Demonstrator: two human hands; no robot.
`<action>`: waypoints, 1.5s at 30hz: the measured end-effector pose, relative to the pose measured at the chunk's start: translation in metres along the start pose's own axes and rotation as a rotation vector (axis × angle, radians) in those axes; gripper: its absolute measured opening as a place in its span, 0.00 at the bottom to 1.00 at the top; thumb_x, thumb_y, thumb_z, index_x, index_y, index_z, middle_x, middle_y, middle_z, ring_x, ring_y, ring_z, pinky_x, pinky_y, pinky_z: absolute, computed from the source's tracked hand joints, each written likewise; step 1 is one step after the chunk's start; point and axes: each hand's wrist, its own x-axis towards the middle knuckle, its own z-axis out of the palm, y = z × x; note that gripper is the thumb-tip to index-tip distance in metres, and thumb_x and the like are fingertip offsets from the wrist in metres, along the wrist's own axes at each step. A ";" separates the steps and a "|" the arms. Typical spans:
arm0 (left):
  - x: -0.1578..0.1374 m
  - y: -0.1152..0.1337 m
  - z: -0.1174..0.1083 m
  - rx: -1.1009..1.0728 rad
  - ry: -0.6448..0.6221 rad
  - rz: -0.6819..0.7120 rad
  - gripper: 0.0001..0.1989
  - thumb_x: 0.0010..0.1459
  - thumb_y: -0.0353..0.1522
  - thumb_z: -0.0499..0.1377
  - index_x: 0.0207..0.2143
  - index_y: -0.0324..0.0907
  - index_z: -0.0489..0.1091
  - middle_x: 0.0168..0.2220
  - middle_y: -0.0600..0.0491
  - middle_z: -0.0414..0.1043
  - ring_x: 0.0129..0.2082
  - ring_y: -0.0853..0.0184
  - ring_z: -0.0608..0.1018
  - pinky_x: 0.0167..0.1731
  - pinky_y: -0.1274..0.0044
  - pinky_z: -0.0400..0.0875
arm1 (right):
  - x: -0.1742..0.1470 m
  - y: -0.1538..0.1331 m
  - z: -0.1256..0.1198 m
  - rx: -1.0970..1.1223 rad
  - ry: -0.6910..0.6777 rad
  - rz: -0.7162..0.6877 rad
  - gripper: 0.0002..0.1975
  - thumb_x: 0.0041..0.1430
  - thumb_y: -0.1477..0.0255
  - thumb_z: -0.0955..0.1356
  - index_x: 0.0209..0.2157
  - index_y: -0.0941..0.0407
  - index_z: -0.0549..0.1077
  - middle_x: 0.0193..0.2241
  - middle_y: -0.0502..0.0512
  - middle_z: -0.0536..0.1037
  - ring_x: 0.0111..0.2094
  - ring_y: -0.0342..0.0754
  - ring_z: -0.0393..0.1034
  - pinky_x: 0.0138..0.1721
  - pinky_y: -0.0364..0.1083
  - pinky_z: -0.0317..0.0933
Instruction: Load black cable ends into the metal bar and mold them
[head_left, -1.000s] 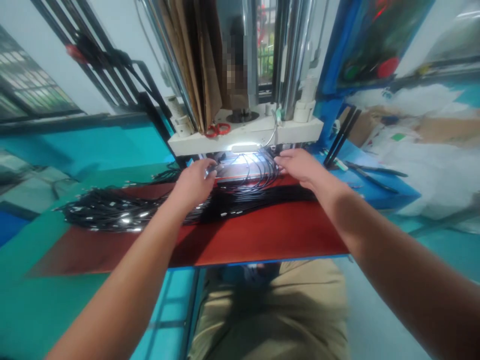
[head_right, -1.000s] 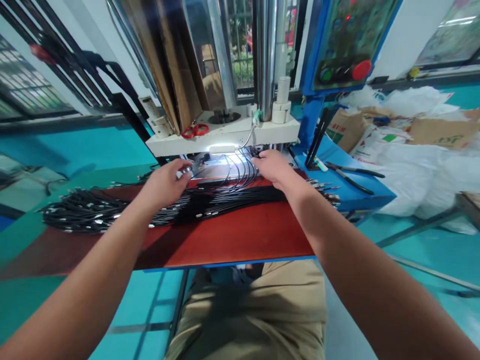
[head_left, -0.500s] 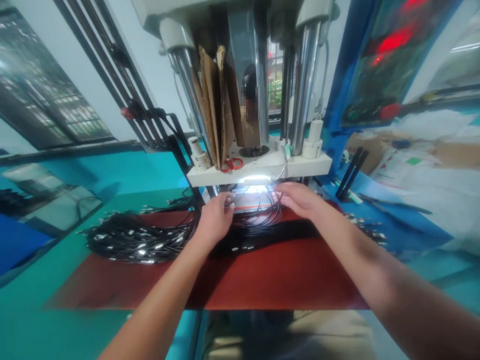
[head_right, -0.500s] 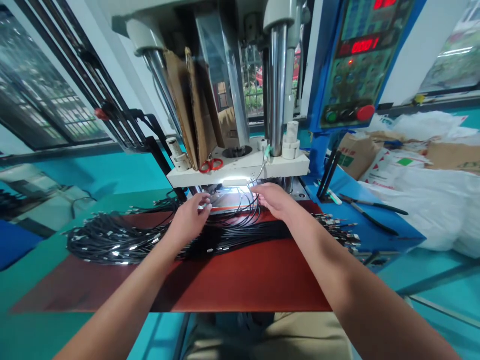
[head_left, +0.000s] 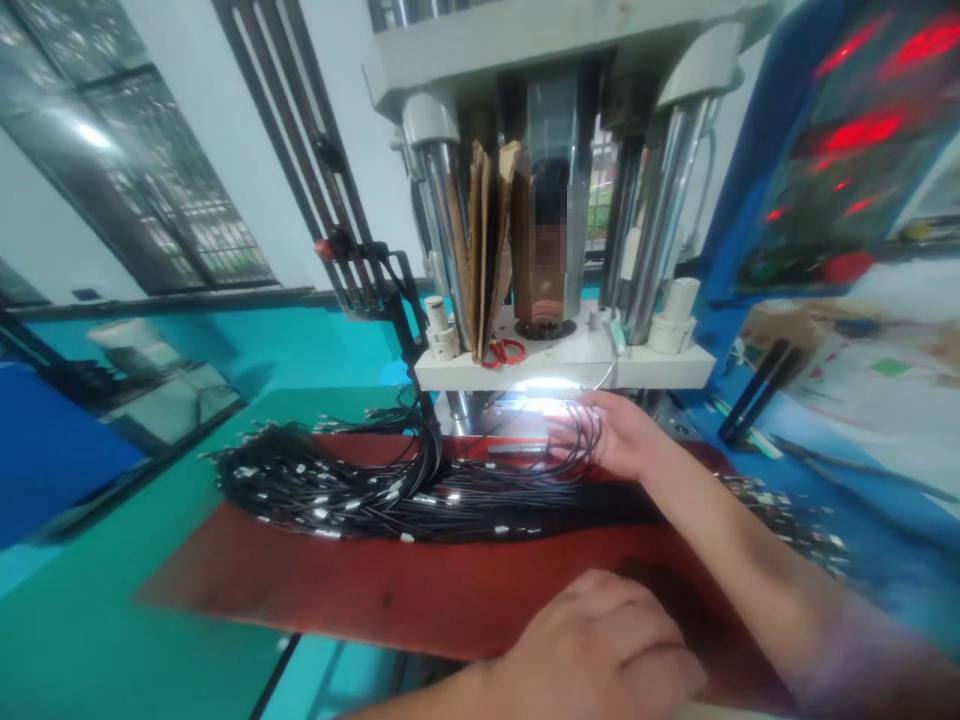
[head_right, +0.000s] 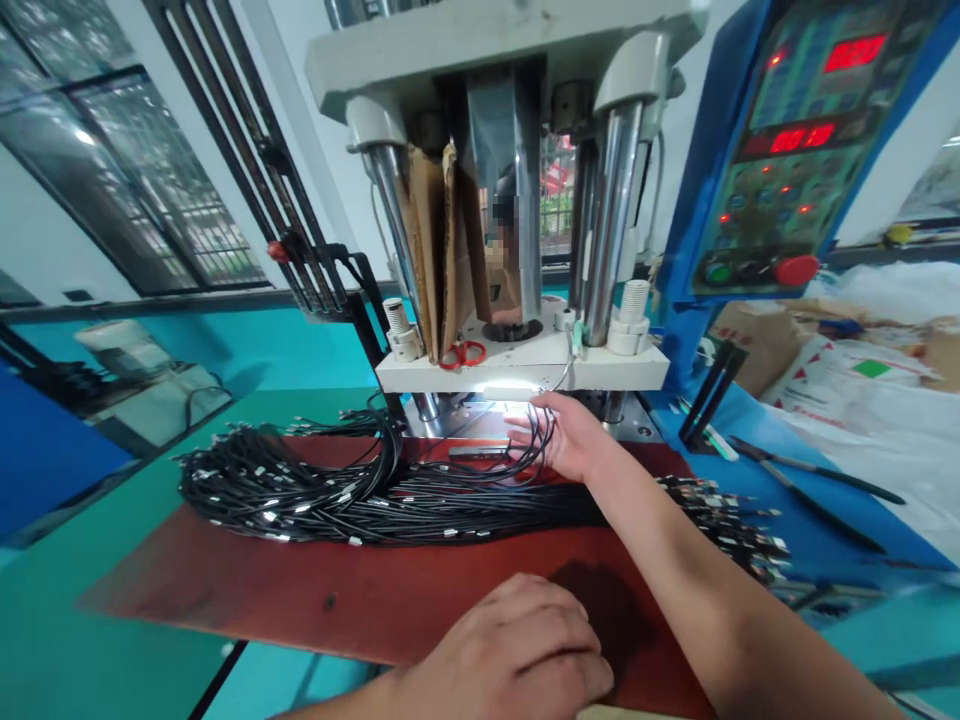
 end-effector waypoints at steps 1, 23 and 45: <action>0.001 -0.003 -0.001 0.002 -0.011 -0.020 0.12 0.64 0.32 0.51 0.45 0.38 0.69 0.41 0.49 0.74 0.45 0.66 0.72 0.48 0.74 0.67 | -0.001 0.002 0.001 0.002 -0.001 -0.006 0.06 0.55 0.74 0.65 0.33 0.61 0.72 0.23 0.58 0.77 0.24 0.50 0.74 0.31 0.52 0.72; -0.013 -0.138 -0.079 -0.105 -0.319 -0.396 0.18 0.58 0.22 0.49 0.49 0.41 0.70 0.46 0.47 0.75 0.44 0.63 0.76 0.46 0.72 0.69 | -0.038 0.012 -0.004 -0.542 -0.279 -0.250 0.16 0.52 0.65 0.72 0.42 0.55 0.74 0.43 0.58 0.78 0.47 0.55 0.71 0.54 0.57 0.61; -0.029 -0.155 -0.077 -0.030 -0.456 -0.475 0.08 0.55 0.30 0.57 0.37 0.41 0.73 0.37 0.46 0.77 0.36 0.60 0.77 0.36 0.74 0.67 | -0.079 0.007 -0.026 -1.846 -0.168 -0.506 0.15 0.62 0.60 0.65 0.45 0.49 0.77 0.47 0.54 0.78 0.47 0.54 0.71 0.49 0.51 0.65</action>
